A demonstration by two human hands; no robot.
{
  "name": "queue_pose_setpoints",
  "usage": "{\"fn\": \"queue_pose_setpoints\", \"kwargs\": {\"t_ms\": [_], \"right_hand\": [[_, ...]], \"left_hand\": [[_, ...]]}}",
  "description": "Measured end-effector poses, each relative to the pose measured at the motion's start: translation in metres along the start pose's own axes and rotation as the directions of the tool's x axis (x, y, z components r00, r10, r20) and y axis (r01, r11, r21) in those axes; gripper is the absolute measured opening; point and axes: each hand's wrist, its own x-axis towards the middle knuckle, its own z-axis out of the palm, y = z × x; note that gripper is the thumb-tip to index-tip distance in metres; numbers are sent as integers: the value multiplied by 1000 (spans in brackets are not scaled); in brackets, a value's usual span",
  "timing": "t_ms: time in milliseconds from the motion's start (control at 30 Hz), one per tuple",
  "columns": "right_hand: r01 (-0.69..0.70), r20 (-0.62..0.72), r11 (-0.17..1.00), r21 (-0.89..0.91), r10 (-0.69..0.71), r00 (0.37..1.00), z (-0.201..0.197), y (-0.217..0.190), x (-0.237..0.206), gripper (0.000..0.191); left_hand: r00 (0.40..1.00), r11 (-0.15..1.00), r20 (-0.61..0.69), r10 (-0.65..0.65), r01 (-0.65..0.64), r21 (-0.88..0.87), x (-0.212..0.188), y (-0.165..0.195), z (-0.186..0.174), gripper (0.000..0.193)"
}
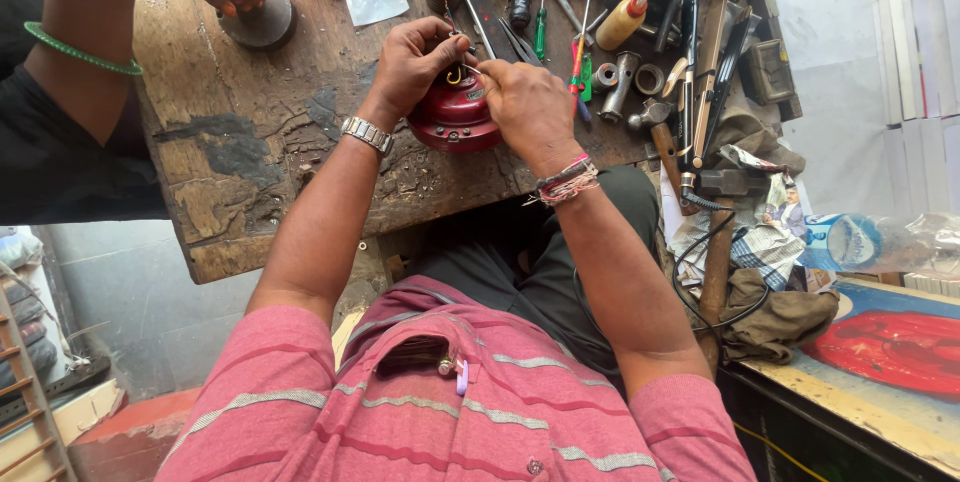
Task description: The person works on a red circular electrical component on a cluttered workbench. They use a screwdriver to adjust internal wires and a cylindrical part, then connect wires to a wall-mounted power strip.
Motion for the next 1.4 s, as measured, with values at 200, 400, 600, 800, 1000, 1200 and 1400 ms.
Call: {"fn": "queue_pose_setpoints", "kwargs": {"t_ms": [200, 400, 600, 800, 1000, 1200, 1400], "right_hand": [[-15, 68, 963, -269, 35, 997, 22, -11, -5, 22], [-4, 66, 974, -225, 19, 998, 20, -8, 5, 16], [309, 109, 923, -228, -291, 950, -4, 13, 15, 15], [-466, 516, 801, 375, 237, 823, 9, 13, 19, 24], [254, 4, 963, -85, -255, 967, 5, 15, 16, 18], [286, 22, 942, -175, -287, 958, -4, 11, 19, 16], [-302, 461, 884, 356, 115, 880, -3, 26, 33, 19]], "left_hand": [[999, 999, -26, -20, 21, 42, -2, 0, 2, 12], [1000, 996, 25, 3, -6, 95, -3, 2, -4, 17], [996, 998, 94, 1, -7, 69, -3, 4, -6, 19], [995, 995, 98, -2, -8, 99, -4, 7, -5, 21], [997, 986, 79, 2, -15, 166, -2, 8, -4, 22], [999, 986, 48, 21, -29, 162, 2, 8, -4, 22], [997, 988, 71, 25, -35, 151, 3, 6, -5, 22]]}}
